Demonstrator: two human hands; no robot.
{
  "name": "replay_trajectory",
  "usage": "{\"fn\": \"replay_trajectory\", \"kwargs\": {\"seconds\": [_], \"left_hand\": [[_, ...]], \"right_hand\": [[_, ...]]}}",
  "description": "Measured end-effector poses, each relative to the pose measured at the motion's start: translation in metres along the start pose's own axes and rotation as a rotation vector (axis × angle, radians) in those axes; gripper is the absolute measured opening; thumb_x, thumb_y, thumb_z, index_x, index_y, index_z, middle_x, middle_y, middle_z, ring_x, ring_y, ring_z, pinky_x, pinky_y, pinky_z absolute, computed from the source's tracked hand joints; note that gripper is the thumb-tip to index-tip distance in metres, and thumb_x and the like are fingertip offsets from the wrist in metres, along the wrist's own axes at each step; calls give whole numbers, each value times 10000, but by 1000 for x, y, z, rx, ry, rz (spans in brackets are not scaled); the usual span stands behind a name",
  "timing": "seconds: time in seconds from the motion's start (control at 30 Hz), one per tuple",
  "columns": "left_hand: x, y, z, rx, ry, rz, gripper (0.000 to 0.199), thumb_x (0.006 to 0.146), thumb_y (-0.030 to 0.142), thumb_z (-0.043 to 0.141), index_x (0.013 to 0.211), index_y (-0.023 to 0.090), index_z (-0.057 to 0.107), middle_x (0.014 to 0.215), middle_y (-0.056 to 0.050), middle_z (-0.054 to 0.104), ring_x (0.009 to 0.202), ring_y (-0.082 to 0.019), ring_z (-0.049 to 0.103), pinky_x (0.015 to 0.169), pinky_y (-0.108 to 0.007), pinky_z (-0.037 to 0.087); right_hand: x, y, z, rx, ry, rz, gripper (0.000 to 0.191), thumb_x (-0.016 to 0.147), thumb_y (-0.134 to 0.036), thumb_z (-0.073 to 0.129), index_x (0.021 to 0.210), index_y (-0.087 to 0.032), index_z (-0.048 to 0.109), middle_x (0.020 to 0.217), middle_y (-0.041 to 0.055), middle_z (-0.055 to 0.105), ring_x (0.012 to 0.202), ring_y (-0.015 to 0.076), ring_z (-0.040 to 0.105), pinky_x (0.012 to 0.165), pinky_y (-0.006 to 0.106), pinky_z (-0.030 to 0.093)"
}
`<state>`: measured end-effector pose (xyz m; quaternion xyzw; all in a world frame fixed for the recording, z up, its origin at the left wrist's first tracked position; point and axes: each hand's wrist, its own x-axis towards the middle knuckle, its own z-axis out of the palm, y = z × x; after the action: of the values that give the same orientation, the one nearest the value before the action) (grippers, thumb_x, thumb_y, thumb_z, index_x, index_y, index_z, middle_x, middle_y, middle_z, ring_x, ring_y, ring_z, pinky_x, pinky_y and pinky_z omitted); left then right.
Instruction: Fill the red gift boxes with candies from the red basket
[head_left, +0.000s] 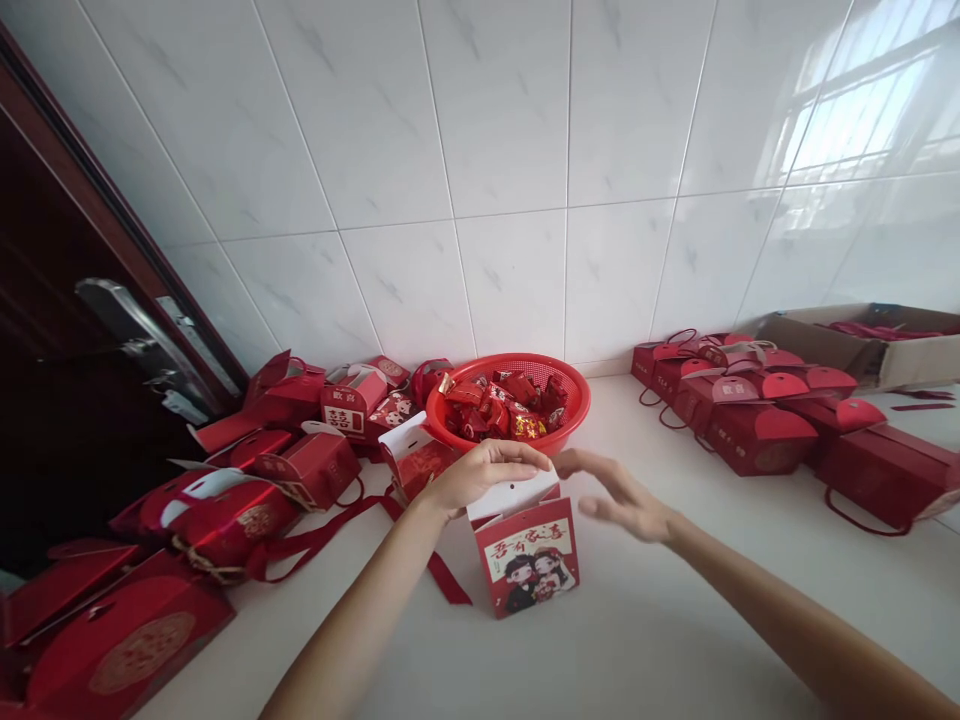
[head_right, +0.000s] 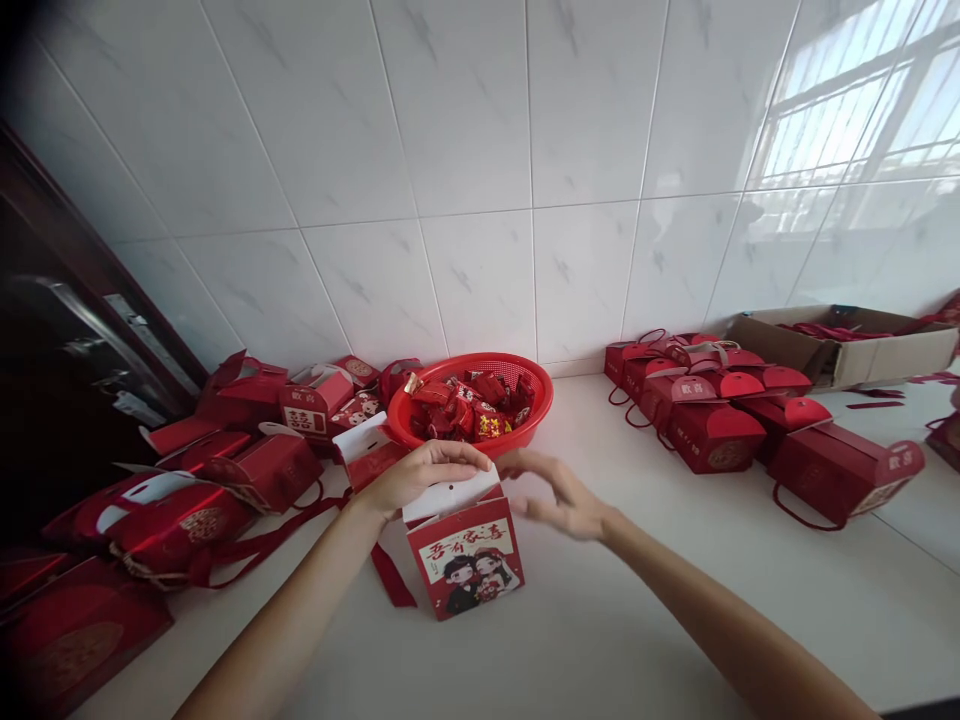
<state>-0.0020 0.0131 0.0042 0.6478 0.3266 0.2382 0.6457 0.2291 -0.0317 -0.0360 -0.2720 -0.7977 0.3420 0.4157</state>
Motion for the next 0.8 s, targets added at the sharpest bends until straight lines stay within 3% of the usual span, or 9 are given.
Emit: {"fn": "replay_trajectory", "kwargs": {"seconds": [0.1, 0.17, 0.27, 0.37, 0.47, 0.57, 0.7, 0.8], "left_hand": [[-5, 14, 3, 135, -9, 102, 177, 771, 296, 751, 913, 201, 799, 965, -48, 775, 943, -202, 681, 863, -285, 493], [-9, 23, 6, 196, -42, 125, 197, 802, 300, 729, 963, 209, 797, 1029, -55, 776, 1030, -225, 675, 934, -317, 489], [-15, 32, 6, 274, -70, 148, 235, 828, 320, 713, 1029, 221, 784, 1101, -63, 766, 1085, -238, 670, 968, -343, 490], [-19, 33, -5, 329, 22, 175, 278, 846, 348, 698, 1086, 228, 766, 1156, -73, 753, 1096, -243, 671, 972, -359, 499], [-22, 31, -28, 316, 188, 228, 320, 830, 389, 710, 1094, 213, 759, 1170, -87, 747, 1056, -238, 685, 949, -361, 515], [-26, 30, -53, 270, 339, 276, 361, 792, 434, 739, 1060, 193, 761, 1111, -99, 760, 987, -233, 701, 907, -357, 533], [-25, 28, -68, 189, 442, 284, 395, 744, 464, 767, 1018, 179, 760, 1081, -104, 759, 937, -224, 706, 870, -351, 539], [-14, 22, -68, 138, 477, 275, 399, 725, 439, 779, 1014, 166, 749, 1053, -108, 758, 947, -228, 700, 865, -354, 541]], "right_hand": [[40, 4, -24, -22, 220, 82, 319, 950, -474, 525, 979, -207, 697, 986, 61, 719, 930, 225, 663, 841, 369, 527], [73, 13, -33, -130, 283, 113, 224, 911, -395, 585, 929, -201, 696, 944, 53, 718, 872, 218, 668, 790, 359, 536], [117, 31, -31, -390, 135, 289, 187, 873, -252, 593, 1025, -212, 694, 979, 56, 721, 899, 222, 674, 753, 344, 536], [144, 46, -16, -472, -15, 335, 369, 777, -138, 658, 1132, -234, 690, 1011, 56, 727, 946, 247, 671, 778, 345, 526], [157, 59, -1, -492, -161, 335, 515, 645, -40, 713, 1110, -262, 712, 1027, 38, 730, 995, 265, 665, 808, 324, 514], [161, 71, 7, -509, -210, 375, 536, 548, -7, 754, 1029, -243, 726, 1018, 57, 728, 1026, 306, 659, 817, 337, 515], [160, 80, 5, -470, -111, 394, 397, 528, -56, 794, 886, -203, 703, 920, 79, 719, 972, 339, 663, 828, 401, 512], [155, 78, -2, -340, -2, 323, 281, 637, -162, 759, 900, -207, 670, 986, 64, 711, 989, 282, 657, 863, 389, 516]]}}
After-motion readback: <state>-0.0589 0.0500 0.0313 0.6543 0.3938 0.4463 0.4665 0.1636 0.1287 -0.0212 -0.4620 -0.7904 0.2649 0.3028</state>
